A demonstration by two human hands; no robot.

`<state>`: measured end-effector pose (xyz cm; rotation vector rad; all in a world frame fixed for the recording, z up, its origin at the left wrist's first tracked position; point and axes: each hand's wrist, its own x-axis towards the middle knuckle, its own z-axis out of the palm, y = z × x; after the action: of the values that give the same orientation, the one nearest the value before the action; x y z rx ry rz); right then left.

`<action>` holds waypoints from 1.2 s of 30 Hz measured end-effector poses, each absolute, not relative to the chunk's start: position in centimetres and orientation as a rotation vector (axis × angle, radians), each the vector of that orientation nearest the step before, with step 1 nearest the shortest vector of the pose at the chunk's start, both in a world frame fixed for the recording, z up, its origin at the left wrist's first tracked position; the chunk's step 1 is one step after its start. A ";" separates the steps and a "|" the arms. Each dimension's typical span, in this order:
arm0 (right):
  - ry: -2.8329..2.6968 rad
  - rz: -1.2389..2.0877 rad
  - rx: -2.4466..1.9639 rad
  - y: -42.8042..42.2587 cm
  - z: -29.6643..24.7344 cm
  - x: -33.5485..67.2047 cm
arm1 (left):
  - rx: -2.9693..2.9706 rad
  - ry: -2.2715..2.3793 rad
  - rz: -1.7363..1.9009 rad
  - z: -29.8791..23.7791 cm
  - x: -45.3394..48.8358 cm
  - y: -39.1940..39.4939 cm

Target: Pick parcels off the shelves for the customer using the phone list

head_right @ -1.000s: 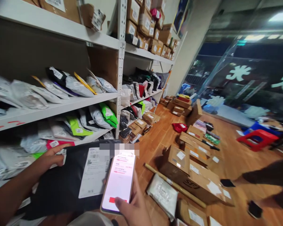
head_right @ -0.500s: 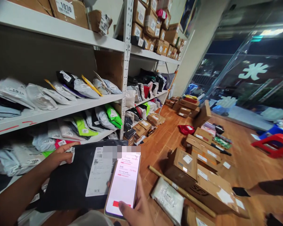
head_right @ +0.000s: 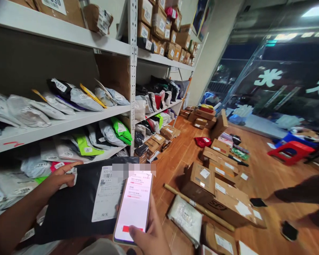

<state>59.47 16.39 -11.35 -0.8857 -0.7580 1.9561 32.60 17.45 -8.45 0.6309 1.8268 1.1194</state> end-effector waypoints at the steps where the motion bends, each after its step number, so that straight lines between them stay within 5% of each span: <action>1: -0.753 1.951 -0.884 16.3 -11.3 59.4 | 0.604 1.799 1.100 -8.6 32.3 17.7; 9: -0.758 1.962 -0.874 16.2 -11.5 59.6 | 1.228 2.100 1.170 -11.4 34.0 19.8; 15: -0.776 2.008 -0.843 16.4 -11.5 59.3 | 1.899 1.730 1.074 -11.2 37.8 21.0; 36: -0.626 1.962 -0.756 17.7 -12.5 58.0 | 1.517 1.335 1.062 -11.0 42.1 21.1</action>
<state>58.03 17.67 -12.46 -0.7558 -0.6260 1.9617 42.06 21.12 -11.02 1.5169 1.3349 1.0621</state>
